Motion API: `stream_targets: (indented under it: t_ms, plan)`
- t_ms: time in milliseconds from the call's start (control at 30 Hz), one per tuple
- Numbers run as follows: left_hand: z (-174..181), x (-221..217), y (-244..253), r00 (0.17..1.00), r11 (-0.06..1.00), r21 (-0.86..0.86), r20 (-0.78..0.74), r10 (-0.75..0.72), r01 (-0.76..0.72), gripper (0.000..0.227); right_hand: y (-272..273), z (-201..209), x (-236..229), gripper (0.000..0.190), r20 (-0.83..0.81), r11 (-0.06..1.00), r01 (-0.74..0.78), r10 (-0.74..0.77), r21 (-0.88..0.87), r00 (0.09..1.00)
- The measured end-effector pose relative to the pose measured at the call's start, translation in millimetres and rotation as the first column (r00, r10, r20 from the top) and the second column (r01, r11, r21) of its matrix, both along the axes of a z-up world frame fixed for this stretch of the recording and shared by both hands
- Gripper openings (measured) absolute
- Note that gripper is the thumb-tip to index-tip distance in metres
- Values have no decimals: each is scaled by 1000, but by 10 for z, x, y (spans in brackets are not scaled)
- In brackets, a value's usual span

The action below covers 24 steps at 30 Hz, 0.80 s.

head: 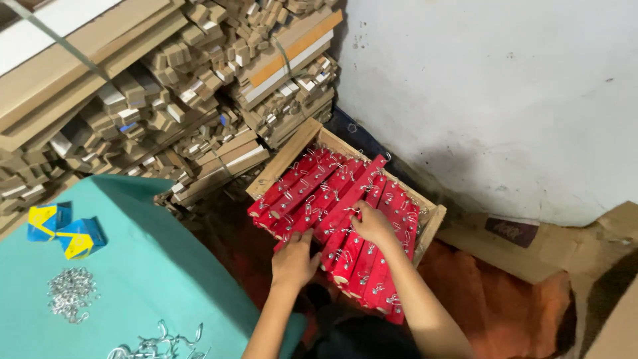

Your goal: Attaching metal hooks to red bars on a blue work table

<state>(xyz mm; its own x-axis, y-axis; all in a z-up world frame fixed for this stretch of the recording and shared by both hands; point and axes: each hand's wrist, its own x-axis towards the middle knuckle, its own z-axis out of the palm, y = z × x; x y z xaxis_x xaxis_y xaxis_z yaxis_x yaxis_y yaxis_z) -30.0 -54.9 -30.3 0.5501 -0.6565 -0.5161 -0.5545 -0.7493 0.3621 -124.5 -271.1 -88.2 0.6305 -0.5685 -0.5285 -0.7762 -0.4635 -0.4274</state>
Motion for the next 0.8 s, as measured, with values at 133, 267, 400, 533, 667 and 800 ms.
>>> stream_targets:
  t_ms: [133,267,400,533,667,800]
  plan:
    - [137,-40,198,1000,999,-35,22,16,-15,71,321,438,67,38,145,994,-97,105,-57,984]
    - [392,-111,514,936,954,-294,347,56,52,76,800,990,211,33,547,977,-213,161,32,822]
    - [856,-86,947,813,877,-444,571,117,186,71,1377,1633,399,29,718,949,-309,257,-62,647]
    - [986,-148,1504,788,833,-539,564,247,125,68,1967,1637,543,28,757,848,-500,440,-174,483]
    - [1131,-242,2275,821,717,-695,443,361,60,48,2688,1587,542,34,786,834,-551,342,-2,514]
    - [1592,-314,3301,760,659,-751,402,511,-45,52,3478,1905,603,51,887,782,-623,294,-9,357]
